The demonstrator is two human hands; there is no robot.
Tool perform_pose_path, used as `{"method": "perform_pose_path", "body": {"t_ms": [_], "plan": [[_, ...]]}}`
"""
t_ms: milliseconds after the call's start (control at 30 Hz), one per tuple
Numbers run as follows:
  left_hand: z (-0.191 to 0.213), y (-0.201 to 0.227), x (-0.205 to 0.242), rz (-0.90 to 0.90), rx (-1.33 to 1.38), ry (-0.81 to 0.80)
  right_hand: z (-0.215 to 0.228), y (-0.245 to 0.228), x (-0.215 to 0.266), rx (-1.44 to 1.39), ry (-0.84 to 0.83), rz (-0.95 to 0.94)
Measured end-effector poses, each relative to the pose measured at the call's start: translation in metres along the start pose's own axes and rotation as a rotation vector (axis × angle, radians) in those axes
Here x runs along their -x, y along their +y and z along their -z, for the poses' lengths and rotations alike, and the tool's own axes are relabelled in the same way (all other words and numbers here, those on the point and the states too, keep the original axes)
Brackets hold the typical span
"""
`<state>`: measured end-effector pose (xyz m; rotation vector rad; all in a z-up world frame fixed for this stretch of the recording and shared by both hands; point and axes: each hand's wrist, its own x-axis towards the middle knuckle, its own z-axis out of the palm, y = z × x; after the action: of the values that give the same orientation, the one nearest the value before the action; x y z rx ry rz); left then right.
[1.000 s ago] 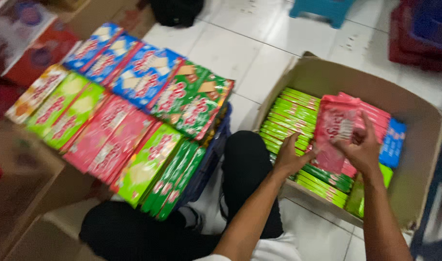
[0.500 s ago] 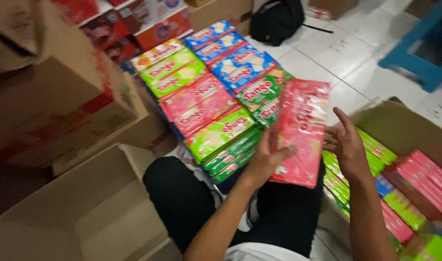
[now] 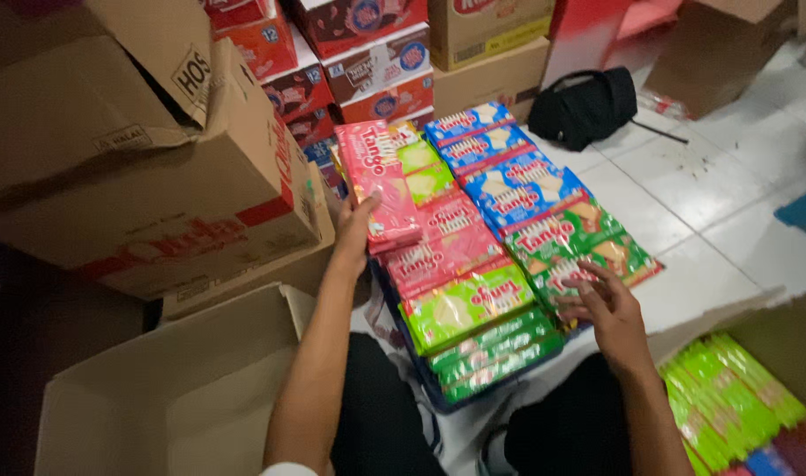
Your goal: The person sits on the floor and repeatedly picks up packs of Tango biscuits from a cardboard box, then places them onto a growing stack on a blue crate. The person handles green, pink, and blue packs, arranging them in rows.
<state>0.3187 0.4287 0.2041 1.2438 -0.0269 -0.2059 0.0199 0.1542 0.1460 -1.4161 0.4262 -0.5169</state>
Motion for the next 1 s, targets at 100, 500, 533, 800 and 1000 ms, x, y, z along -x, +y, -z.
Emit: {"method": "perform_pose_path", "body": {"t_ms": [100,500,533,800,1000], "plan": [[0.016,-0.006,-0.081,0.078,0.020,0.091,-0.018,-0.028,-0.017,0.101,0.031,-0.091],[0.004,0.006,-0.183,0.217,-0.360,0.153,-0.050,-0.057,-0.082,0.239,0.109,-0.214],[0.003,0.006,-0.181,0.221,-0.361,0.157,-0.047,-0.048,-0.087,0.240,0.107,-0.220],[0.010,-0.002,-0.182,0.288,-0.733,0.261,-0.050,-0.030,-0.098,0.256,0.085,-0.221],[0.025,-0.033,-0.203,0.205,-0.547,0.200,-0.050,-0.017,-0.098,0.226,0.107,-0.240]]}}
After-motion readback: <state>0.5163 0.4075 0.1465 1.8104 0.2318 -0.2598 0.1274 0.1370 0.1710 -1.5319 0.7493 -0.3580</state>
